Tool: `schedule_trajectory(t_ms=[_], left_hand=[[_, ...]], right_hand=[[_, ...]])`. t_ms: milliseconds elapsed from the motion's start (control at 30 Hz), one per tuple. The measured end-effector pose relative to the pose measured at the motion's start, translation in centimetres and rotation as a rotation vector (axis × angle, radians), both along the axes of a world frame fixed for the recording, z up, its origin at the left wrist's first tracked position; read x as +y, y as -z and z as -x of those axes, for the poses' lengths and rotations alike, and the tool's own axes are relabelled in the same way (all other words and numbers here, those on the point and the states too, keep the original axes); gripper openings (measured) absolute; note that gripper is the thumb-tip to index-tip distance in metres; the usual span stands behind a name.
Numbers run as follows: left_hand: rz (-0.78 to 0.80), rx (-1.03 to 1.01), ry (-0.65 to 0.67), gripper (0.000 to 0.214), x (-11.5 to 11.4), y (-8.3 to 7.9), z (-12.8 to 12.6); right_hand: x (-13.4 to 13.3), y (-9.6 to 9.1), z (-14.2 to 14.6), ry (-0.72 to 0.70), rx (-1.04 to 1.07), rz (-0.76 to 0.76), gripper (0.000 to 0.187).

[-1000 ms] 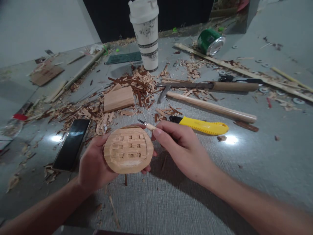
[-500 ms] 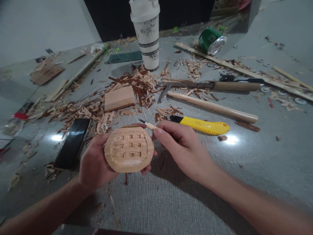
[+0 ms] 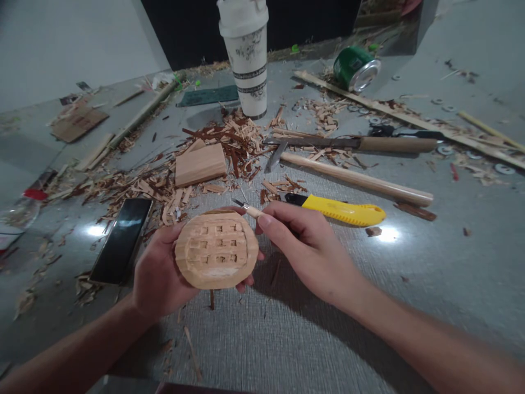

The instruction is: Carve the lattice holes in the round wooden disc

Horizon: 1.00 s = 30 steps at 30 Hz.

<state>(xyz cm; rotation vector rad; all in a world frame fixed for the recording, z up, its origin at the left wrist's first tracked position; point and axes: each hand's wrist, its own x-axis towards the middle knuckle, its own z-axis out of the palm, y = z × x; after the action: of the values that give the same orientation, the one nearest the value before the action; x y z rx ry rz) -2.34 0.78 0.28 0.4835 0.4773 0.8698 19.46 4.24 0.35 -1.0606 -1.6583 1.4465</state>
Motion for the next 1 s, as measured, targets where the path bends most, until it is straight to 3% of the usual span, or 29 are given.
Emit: schedule_trajectory(t_ms=[567,1000], left_hand=[[0.026,0.02,0.016,0.072,-0.04,0.6,0.08],[0.002,-0.022,-0.018,0.057,0.07,0.39,0.09]], right_hand=[[0.09,0.14,0.01,-0.005,0.013,-0.024,0.04],[0.46,0.55,-0.27,0.018,-0.083,-0.103,0.04]])
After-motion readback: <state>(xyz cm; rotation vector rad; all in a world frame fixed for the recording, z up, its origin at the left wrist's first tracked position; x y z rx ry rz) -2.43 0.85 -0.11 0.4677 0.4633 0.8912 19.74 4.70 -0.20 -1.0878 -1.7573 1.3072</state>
